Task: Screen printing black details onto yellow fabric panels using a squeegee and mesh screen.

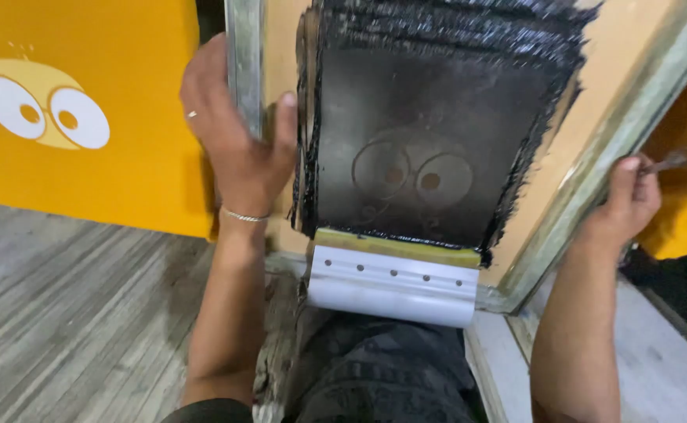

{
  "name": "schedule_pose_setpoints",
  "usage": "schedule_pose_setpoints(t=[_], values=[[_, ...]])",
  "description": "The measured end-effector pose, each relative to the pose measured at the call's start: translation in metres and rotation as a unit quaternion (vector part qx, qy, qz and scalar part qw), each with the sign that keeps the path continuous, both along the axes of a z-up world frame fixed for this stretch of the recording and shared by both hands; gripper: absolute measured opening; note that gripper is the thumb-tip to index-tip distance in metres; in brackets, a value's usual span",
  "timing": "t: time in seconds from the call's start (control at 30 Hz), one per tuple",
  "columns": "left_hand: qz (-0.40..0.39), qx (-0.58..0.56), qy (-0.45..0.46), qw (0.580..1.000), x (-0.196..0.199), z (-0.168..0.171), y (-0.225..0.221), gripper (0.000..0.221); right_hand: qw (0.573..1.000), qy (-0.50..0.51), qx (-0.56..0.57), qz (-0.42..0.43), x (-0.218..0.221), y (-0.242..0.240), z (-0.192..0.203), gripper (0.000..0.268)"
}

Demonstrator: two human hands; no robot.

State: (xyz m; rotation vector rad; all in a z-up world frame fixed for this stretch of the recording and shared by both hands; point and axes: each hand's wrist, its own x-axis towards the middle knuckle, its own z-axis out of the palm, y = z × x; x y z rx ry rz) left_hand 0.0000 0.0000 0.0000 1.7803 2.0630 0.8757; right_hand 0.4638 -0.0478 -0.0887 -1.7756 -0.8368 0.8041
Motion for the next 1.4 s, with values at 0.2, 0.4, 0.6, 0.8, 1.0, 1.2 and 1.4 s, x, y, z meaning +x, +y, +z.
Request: schedule_pose_setpoints(t=[0.2, 0.4, 0.6, 0.8, 1.0, 1.2, 1.4], values=[[-0.121, 0.044, 0.011, 0.992, 0.079, -0.020, 0.148, 0.052, 0.990, -0.091, 0.109, -0.016, -0.015, 0.084, 0.064, 0.033], [-0.087, -0.341, 0.357, 0.865, 0.123, -0.019, 0.231, 0.113, 0.879, -0.325, 0.209, 0.280, -0.081, 0.244, 0.131, 0.018], [-0.057, -0.438, 0.328, 0.835, 0.134, -0.022, 0.246, 0.116, 0.882, -0.297, 0.118, 0.346, -0.105, 0.393, 0.078, 0.021], [-0.029, -0.446, 0.291, 0.846, 0.136, -0.011, 0.233, 0.113, 0.847, -0.351, 0.059, 0.395, -0.110, 0.449, 0.057, 0.021], [-0.035, -0.424, 0.278, 0.861, 0.132, -0.016, 0.241, 0.112, 0.822, -0.400, -0.123, 0.386, -0.140, 0.465, 0.091, 0.021], [-0.053, -0.412, 0.271, 0.868, 0.134, -0.025, 0.242, 0.099, 0.898, -0.323, -0.107, 0.278, -0.161, 0.410, 0.096, 0.010], [-0.077, -0.398, 0.294, 0.866, 0.132, -0.021, 0.239, 0.096, 0.974, -0.078, -0.149, 0.149, -0.216, 0.371, 0.083, 0.005]])
